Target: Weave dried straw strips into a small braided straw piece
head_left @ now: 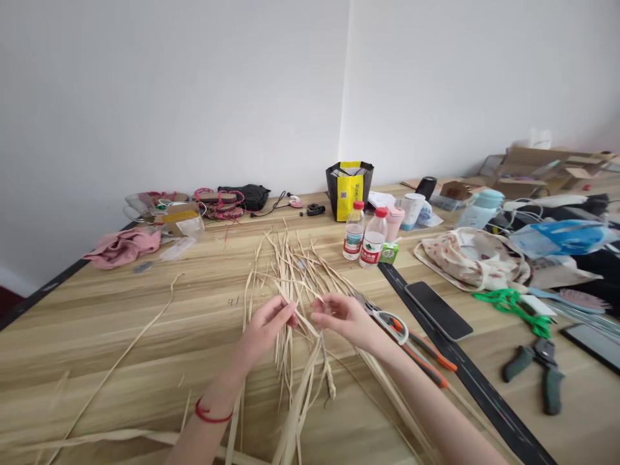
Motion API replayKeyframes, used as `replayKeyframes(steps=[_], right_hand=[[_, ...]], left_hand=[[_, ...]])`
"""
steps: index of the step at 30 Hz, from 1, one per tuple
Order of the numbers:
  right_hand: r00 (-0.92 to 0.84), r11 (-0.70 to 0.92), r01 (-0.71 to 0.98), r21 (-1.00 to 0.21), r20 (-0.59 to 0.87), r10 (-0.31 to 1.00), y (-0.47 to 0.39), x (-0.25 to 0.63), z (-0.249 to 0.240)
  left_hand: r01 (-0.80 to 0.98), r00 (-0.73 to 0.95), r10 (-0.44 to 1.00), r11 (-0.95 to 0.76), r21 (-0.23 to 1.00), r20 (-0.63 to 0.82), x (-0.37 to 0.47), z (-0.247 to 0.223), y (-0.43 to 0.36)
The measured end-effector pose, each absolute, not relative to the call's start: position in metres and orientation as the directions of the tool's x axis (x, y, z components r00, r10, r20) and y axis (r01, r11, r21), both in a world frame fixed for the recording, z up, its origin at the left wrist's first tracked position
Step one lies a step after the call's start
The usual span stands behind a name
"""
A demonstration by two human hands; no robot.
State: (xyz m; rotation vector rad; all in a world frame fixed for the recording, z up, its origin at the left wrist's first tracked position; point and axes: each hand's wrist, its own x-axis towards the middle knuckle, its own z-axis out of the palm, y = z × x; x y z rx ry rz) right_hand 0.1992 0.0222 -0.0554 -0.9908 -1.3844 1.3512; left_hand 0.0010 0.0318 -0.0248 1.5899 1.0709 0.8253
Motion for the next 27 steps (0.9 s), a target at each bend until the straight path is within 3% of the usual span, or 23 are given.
replayKeyframes(steps=[14,27], right_hand=[[0.039,0.096,-0.195,-0.976,0.09,0.995,0.012,0.223,-0.06],[0.154,-0.006,-0.239,-0.971,-0.044,0.987,-0.001,0.248,-0.086]], left_hand=[[0.201,0.271,0.955,-0.179,0.963,0.121,0.015,-0.029,0.013],[0.106,0.317,0.948,-0.04,0.994,0.004,0.021,-0.054,-0.009]])
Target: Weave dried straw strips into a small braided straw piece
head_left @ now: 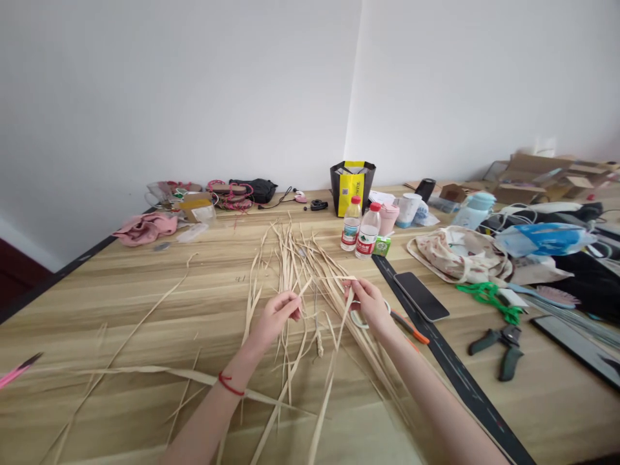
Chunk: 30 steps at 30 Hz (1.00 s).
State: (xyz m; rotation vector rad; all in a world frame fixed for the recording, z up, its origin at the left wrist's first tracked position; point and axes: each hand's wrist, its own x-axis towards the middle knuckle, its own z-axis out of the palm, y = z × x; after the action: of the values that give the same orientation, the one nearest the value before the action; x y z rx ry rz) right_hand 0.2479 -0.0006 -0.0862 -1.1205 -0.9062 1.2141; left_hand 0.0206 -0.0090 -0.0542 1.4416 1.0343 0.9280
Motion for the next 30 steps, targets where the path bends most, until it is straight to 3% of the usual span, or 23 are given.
replayKeyframes(steps=[8,16,30], right_hand=[[0.134,-0.086,-0.37,-0.925,-0.144,0.98,0.001,0.259,-0.1],[0.13,-0.131,-0.395,-0.909,-0.197,0.972,-0.001,0.263,-0.111],[0.267,-0.019,-0.438,-0.899,-0.15,0.952,0.004,0.311,-0.116]], left_hand=[[0.048,0.382,0.921,0.062,0.997,-0.076,0.014,-0.068,-0.015],[-0.02,0.452,0.89,0.064,0.998,-0.048,-0.006,-0.077,-0.013],[-0.009,0.151,0.988,-0.011,1.0,0.013,-0.086,-0.078,-0.003]])
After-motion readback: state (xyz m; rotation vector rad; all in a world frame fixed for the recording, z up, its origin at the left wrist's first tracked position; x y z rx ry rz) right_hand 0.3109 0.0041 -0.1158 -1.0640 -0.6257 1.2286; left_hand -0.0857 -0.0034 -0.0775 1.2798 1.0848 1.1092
